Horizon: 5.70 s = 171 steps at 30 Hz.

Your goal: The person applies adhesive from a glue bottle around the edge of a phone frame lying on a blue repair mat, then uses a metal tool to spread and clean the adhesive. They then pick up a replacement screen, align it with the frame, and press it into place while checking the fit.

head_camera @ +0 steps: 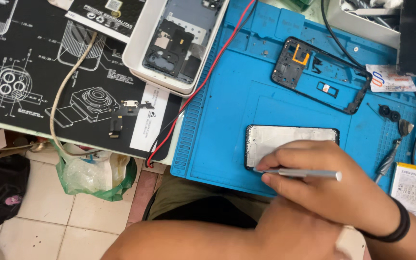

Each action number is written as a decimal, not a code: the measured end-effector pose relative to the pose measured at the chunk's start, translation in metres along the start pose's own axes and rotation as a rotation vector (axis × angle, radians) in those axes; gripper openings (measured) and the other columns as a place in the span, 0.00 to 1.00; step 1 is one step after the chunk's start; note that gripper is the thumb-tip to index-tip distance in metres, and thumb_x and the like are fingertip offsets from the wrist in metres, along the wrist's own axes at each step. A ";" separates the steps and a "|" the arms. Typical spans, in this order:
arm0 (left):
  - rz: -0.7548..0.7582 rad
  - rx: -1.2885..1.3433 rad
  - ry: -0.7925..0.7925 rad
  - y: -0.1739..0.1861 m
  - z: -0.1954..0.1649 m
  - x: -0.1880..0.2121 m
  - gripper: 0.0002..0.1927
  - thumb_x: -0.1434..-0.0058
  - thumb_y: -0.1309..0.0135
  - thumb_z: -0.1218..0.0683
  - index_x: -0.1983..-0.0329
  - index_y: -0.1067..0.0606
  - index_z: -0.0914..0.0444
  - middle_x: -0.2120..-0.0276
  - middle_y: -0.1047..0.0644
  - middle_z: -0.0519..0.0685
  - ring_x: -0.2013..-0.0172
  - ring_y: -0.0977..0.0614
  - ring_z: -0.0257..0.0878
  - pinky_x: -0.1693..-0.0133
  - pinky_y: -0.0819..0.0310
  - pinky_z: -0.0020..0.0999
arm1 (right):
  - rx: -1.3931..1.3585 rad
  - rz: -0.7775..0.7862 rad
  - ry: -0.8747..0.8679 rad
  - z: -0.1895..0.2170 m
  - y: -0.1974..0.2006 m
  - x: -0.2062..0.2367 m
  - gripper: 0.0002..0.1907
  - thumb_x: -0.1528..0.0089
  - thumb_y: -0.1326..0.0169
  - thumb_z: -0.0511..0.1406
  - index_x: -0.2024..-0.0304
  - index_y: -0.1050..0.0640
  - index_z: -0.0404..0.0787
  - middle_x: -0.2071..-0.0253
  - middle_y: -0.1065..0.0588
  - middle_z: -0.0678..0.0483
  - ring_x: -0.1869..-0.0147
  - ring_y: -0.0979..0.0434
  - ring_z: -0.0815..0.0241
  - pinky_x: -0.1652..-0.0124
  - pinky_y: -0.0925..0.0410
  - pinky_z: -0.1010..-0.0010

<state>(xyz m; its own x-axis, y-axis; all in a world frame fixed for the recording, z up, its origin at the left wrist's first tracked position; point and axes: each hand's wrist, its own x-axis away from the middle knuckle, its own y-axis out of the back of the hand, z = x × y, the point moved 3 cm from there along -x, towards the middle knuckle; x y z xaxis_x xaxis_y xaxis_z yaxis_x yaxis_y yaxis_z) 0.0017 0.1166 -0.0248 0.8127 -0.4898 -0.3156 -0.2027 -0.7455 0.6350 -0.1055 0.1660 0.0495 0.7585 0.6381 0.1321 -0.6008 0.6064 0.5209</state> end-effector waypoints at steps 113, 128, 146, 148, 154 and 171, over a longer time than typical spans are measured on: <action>-0.351 -0.073 0.106 0.154 0.055 -0.006 0.21 0.50 0.30 0.62 0.53 0.21 0.66 0.49 0.20 0.63 0.47 0.20 0.54 0.44 0.26 0.43 | 0.793 -0.317 -1.001 -0.113 0.107 0.167 0.15 0.41 0.37 0.47 0.58 0.16 0.45 0.77 0.22 0.52 0.73 0.21 0.57 0.71 0.29 0.67; -0.390 0.148 -0.024 0.181 0.067 0.025 0.15 0.53 0.29 0.66 0.64 0.20 0.63 0.67 0.16 0.51 0.65 0.14 0.40 0.58 0.19 0.33 | 0.735 -0.698 -0.557 -0.221 0.123 0.187 0.19 0.39 0.34 0.42 0.55 0.18 0.33 0.70 0.21 0.45 0.67 0.17 0.55 0.64 0.25 0.67; -0.513 0.309 0.203 0.201 0.085 0.062 0.15 0.54 0.29 0.63 0.67 0.23 0.66 0.68 0.16 0.52 0.66 0.16 0.44 0.63 0.21 0.35 | 0.487 -0.618 -0.442 -0.215 0.108 0.112 0.17 0.34 0.40 0.39 0.51 0.18 0.30 0.69 0.22 0.45 0.67 0.20 0.54 0.66 0.25 0.65; -0.506 0.274 0.226 0.206 0.087 0.062 0.13 0.52 0.31 0.64 0.64 0.19 0.68 0.67 0.16 0.52 0.64 0.15 0.44 0.61 0.20 0.36 | 0.482 -0.626 -0.555 -0.234 0.115 0.121 0.17 0.32 0.41 0.40 0.50 0.18 0.31 0.70 0.22 0.43 0.67 0.20 0.51 0.66 0.24 0.63; -0.605 -0.185 0.346 0.281 0.087 0.013 0.04 0.42 0.34 0.60 0.65 0.18 0.64 0.67 0.15 0.49 0.66 0.14 0.35 0.60 0.22 0.31 | 0.428 -0.730 -0.657 -0.226 0.129 0.127 0.26 0.26 0.49 0.48 0.47 0.20 0.29 0.66 0.20 0.38 0.63 0.18 0.45 0.59 0.25 0.55; 0.053 -0.736 1.127 0.363 0.195 -0.201 0.47 0.61 0.23 0.40 0.40 0.25 0.67 0.41 0.21 0.58 0.43 0.19 0.50 0.44 0.24 0.43 | 0.370 -0.618 -0.887 -0.222 0.113 0.179 0.27 0.36 0.42 0.46 0.44 0.21 0.33 0.58 0.20 0.41 0.53 0.17 0.48 0.50 0.26 0.56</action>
<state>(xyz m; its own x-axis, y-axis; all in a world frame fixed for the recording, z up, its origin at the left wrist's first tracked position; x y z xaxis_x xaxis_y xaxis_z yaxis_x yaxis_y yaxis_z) -0.3421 -0.1437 0.1312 0.8881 0.3909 0.2418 -0.1982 -0.1490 0.9688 -0.0935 0.4544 -0.0550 0.8980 -0.3693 0.2394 -0.0635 0.4295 0.9008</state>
